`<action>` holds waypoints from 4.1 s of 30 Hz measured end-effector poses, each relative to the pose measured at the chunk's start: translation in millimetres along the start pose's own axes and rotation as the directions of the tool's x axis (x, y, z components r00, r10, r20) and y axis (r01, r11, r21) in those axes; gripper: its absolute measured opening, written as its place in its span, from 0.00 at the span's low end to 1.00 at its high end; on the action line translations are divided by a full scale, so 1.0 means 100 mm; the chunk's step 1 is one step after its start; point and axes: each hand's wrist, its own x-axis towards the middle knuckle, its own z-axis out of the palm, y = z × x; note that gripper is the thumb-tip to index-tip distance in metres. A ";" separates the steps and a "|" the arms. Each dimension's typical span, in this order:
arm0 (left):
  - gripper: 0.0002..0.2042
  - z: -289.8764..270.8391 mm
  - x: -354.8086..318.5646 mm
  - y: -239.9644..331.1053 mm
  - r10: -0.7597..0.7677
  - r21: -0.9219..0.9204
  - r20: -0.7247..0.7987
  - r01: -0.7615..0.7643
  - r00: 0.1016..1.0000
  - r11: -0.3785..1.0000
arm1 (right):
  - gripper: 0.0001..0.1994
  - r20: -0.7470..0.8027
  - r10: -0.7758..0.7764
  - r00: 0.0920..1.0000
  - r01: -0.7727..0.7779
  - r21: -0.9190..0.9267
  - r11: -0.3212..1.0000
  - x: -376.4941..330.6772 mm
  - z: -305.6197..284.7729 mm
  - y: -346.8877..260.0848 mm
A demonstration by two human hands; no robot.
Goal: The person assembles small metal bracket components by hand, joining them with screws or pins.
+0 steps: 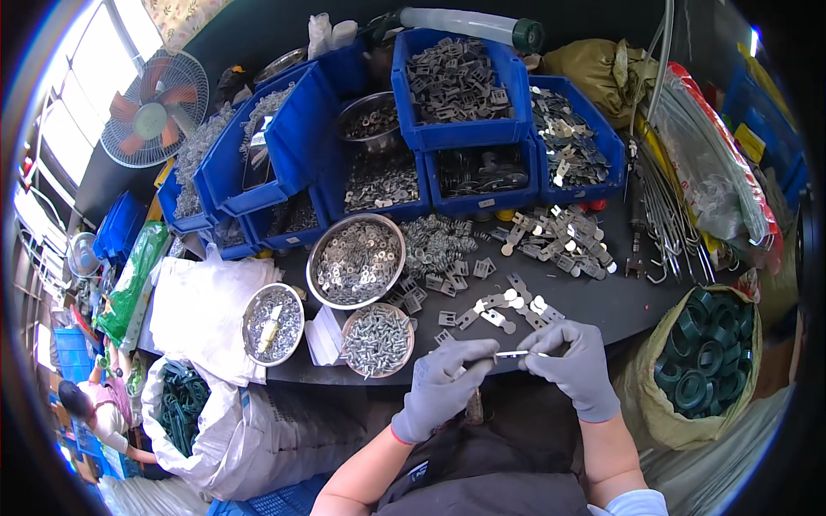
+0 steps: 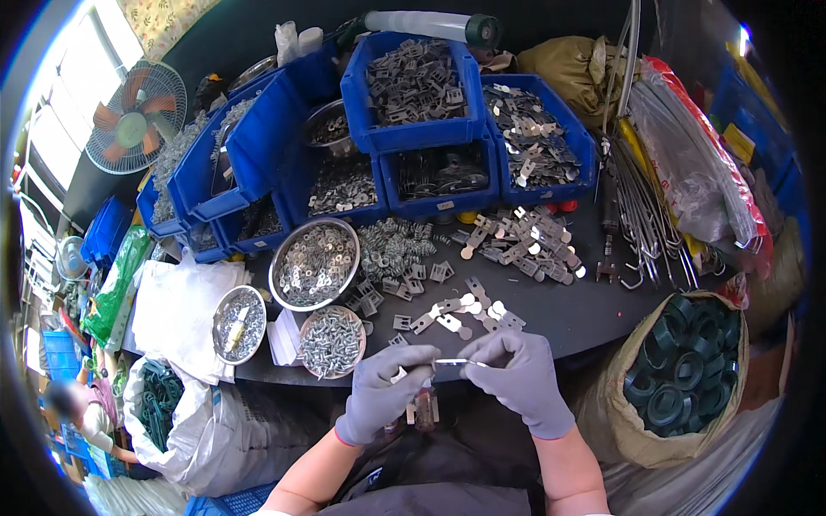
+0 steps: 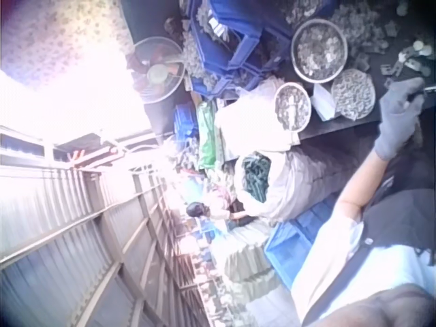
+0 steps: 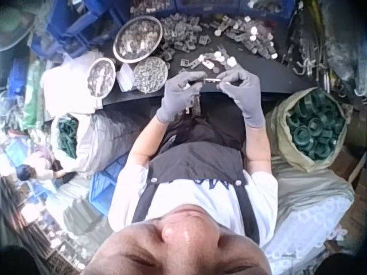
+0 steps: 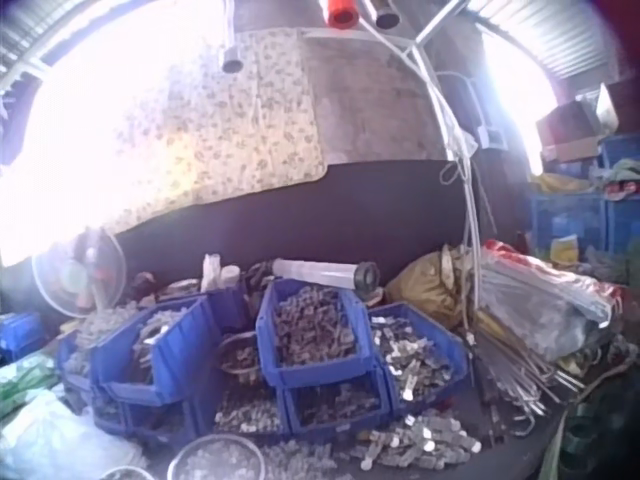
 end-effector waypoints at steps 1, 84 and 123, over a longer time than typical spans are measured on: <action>0.09 -0.02 0.02 -0.01 0.153 0.139 0.077 -0.162 0.985 0.977 | 0.05 0.002 0.033 0.999 -0.033 0.005 0.999 -0.03 -0.02 0.00; 0.10 -0.02 0.19 0.00 -0.258 -0.819 0.016 0.161 0.966 0.551 | 0.03 -0.085 -0.253 0.964 0.257 0.037 0.966 0.15 0.15 0.08; 0.08 0.07 0.57 -0.31 0.008 -0.054 -0.152 -0.017 0.988 0.998 | 0.08 0.048 -0.273 0.961 0.038 -0.998 -0.042 1.13 -0.29 0.68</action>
